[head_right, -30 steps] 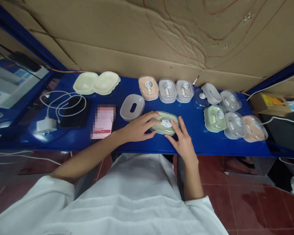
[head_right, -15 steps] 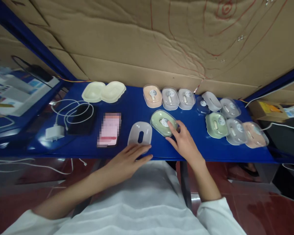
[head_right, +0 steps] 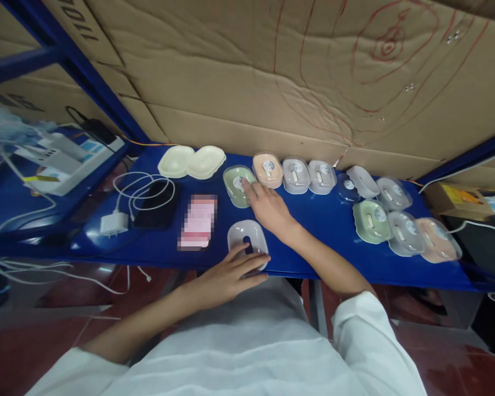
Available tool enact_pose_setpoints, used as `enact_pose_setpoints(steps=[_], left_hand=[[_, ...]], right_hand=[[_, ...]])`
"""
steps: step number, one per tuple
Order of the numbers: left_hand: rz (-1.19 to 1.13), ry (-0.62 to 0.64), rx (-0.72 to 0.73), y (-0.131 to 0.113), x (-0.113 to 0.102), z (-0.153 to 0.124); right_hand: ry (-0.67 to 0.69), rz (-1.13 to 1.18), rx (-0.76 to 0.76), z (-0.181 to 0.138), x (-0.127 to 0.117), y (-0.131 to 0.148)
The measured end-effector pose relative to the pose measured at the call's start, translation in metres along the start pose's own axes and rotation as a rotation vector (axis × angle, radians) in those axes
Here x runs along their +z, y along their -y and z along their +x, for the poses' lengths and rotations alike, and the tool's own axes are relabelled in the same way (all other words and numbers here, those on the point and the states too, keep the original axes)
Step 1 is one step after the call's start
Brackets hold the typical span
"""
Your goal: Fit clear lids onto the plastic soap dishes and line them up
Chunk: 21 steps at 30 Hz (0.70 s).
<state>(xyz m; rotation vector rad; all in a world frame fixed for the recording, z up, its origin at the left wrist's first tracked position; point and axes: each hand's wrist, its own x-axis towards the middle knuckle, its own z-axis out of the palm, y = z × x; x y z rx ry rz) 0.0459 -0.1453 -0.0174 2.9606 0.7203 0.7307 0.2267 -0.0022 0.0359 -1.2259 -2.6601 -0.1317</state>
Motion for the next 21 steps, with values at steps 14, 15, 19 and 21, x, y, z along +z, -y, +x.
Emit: enact_pose_setpoints(steps=[14,15,19,21], left_hand=[[0.373,0.156,-0.945,0.192,-0.066,0.034],[0.379,0.204,-0.970,0.197,-0.064,0.038],[0.367,0.233,-1.016,0.198,-0.068,0.040],[0.358,0.161,-1.030,0.189,-0.079,0.036]], right_hand=[[-0.091,0.119,-0.004,-0.132,0.015,0.055],[-0.107,0.101,0.026,-0.138,0.018,0.052],[-0.189,0.094,0.118,-0.167,0.022,0.034],[-0.245,0.122,0.163,-0.180,0.024,0.024]])
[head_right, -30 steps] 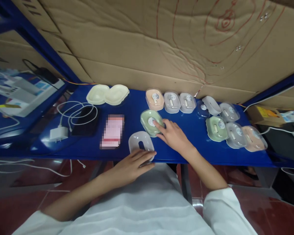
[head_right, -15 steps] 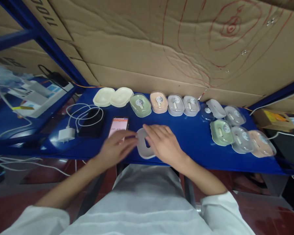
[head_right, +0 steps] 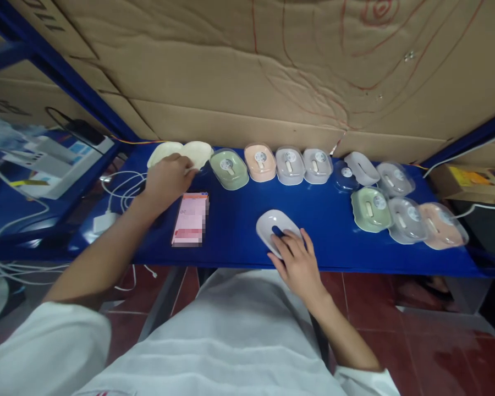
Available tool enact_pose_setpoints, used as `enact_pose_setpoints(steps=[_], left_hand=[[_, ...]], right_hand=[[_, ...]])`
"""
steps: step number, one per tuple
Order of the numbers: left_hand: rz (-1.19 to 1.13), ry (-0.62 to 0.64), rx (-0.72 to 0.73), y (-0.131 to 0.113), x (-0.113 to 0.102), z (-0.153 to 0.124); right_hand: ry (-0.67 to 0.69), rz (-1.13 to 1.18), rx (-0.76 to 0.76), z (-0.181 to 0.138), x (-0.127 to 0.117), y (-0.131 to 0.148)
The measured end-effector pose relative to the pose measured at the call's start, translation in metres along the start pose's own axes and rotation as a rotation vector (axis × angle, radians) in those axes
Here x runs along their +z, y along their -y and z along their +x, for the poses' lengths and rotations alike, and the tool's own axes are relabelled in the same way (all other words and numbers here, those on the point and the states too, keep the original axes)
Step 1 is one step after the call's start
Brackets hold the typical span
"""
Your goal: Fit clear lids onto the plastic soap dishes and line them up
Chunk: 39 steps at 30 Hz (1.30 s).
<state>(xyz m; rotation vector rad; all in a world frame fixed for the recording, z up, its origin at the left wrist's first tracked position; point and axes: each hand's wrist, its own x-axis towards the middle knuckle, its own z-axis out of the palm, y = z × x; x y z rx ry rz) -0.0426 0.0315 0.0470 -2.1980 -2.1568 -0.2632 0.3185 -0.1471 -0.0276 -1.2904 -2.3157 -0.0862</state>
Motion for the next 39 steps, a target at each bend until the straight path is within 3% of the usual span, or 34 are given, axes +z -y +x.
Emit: enact_pose_setpoints(steps=[4,6,11,14,16,20,25,29,31,35,39], left_hand=[[-0.124,-0.184,0.019,0.000,-0.021,-0.042],[-0.202,-0.226,0.143,-0.009,-0.020,-0.073],[-0.315,-0.113,0.819,-0.054,0.015,-0.140],[-0.260,-0.068,0.952,-0.074,0.037,-0.153],[-0.247,-0.112,0.971,-0.080,0.044,-0.153],[-0.258,-0.260,0.948,-0.083,0.046,-0.150],[-0.221,-0.180,0.895,-0.090,0.047,-0.154],[-0.306,-0.207,0.904,-0.083,0.038,-0.143],[-0.394,-0.247,0.808,-0.065,0.029,-0.118],[-0.344,-0.277,0.336,-0.012,0.016,-0.040],[-0.100,-0.094,0.115,0.012,0.019,0.017]], right_hand=[[-0.104,0.057,0.131,-0.011,-0.003,-0.021],[-0.162,0.093,0.211,-0.011,-0.004,-0.027],[-0.224,0.230,0.293,0.001,-0.006,-0.028],[-0.114,0.257,0.240,0.009,-0.005,-0.022],[-0.034,0.236,0.183,0.012,-0.004,-0.017],[0.041,0.172,0.064,0.011,-0.002,-0.007],[0.118,0.154,-0.089,0.009,0.000,-0.001],[0.101,0.156,-0.094,0.010,0.003,-0.001],[0.094,0.152,-0.083,0.010,0.004,-0.002],[0.080,0.142,-0.078,0.011,0.006,-0.001],[0.089,0.141,-0.044,0.011,0.008,-0.001]])
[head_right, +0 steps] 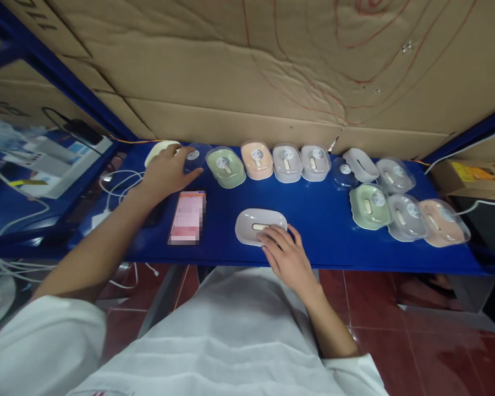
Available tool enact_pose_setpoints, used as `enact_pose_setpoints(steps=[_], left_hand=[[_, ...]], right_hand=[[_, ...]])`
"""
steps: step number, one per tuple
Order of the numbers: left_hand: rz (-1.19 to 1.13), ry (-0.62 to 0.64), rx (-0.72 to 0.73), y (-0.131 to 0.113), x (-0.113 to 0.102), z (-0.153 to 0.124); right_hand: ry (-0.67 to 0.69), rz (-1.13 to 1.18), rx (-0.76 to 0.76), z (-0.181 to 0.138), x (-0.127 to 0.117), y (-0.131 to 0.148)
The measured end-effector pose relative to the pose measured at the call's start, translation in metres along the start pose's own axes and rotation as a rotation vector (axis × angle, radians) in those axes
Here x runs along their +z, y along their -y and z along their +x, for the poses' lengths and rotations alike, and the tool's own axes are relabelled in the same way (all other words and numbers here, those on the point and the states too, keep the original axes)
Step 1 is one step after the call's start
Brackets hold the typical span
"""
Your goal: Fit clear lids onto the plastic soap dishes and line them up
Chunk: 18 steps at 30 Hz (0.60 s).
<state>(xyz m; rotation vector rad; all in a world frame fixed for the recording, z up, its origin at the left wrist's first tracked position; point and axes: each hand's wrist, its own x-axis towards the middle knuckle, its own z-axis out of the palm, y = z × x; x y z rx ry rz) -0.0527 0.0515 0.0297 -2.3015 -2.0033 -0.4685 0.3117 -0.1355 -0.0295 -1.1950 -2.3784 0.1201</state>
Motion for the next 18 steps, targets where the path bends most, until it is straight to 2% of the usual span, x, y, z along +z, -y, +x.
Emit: enact_pose_setpoints(steps=[5,8,10,13,16,18], left_hand=[[0.100,0.155,-0.062,-0.011,0.014,0.014],[0.071,0.174,-0.095,-0.009,0.015,0.014],[0.002,0.127,-0.104,0.000,0.016,0.014],[-0.166,-0.029,-0.094,0.017,0.020,0.009],[-0.507,-0.178,-0.108,0.031,0.029,0.004],[-0.791,-0.214,-0.136,0.034,0.034,0.001]], right_hand=[[-0.003,0.001,0.023,0.000,0.000,0.000],[-0.002,0.013,0.026,0.000,-0.001,0.000],[0.000,0.017,0.022,0.000,-0.002,0.000],[0.003,0.014,0.025,0.000,-0.001,-0.001],[0.003,0.012,0.022,0.000,-0.001,-0.002],[0.007,0.013,0.014,-0.001,-0.001,-0.002]])
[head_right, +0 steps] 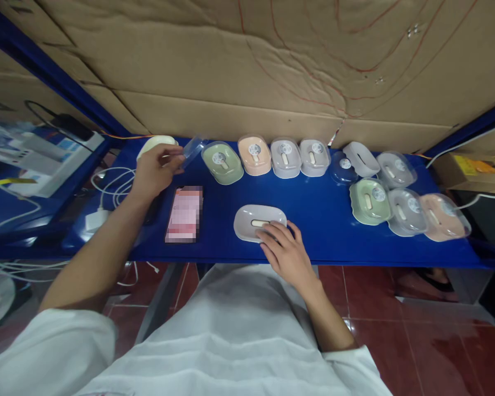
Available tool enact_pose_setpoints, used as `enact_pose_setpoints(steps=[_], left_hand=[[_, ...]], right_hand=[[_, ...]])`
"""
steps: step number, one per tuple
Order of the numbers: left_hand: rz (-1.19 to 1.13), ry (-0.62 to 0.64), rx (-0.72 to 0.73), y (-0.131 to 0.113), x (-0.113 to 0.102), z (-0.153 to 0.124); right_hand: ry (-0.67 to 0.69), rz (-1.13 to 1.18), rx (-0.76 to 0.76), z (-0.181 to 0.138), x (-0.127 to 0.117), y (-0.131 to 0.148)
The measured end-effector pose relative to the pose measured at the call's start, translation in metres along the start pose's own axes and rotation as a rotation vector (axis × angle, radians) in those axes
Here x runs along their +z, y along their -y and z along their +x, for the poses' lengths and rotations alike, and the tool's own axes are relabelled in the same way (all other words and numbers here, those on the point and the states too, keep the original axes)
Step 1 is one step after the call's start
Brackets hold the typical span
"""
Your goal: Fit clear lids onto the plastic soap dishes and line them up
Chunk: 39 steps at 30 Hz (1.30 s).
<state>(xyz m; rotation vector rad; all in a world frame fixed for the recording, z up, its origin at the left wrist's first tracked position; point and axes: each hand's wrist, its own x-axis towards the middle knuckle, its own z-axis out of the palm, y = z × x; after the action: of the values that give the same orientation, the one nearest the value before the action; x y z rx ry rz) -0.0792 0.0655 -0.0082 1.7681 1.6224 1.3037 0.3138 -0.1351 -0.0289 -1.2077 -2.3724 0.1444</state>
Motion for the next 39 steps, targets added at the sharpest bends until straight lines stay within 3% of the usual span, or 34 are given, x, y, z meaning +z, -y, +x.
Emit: enact_pose_setpoints(steps=[4,8,11,13,15,22,27,34,39], left_hand=[[-0.251,-0.026,0.001,-0.018,0.002,-0.018],[-0.218,-0.025,0.151,-0.072,0.007,-0.068],[-0.030,0.127,0.356,-0.103,0.021,-0.115],[-0.022,0.286,0.577,-0.109,0.033,-0.141],[-0.041,0.367,0.693,-0.105,0.044,-0.156],[-0.035,0.388,0.695,-0.096,0.050,-0.158],[0.084,0.369,0.736,-0.095,0.057,-0.160],[0.129,0.314,0.778,-0.090,0.067,-0.161],[0.164,0.318,0.806,-0.090,0.067,-0.164]], right_hand=[[0.018,0.015,0.005,-0.001,-0.001,0.000],[-0.113,0.071,0.098,-0.004,0.000,-0.002],[-0.231,0.111,0.141,-0.007,0.002,-0.004],[-0.240,0.122,0.146,-0.008,0.002,-0.005],[-0.217,0.141,0.159,-0.007,0.002,-0.005],[-0.324,0.214,0.254,-0.004,-0.001,-0.004],[-0.337,0.256,0.234,-0.006,0.002,-0.005],[-0.156,0.118,0.092,-0.003,0.004,-0.008],[-0.227,0.123,0.096,-0.004,0.009,-0.008]])
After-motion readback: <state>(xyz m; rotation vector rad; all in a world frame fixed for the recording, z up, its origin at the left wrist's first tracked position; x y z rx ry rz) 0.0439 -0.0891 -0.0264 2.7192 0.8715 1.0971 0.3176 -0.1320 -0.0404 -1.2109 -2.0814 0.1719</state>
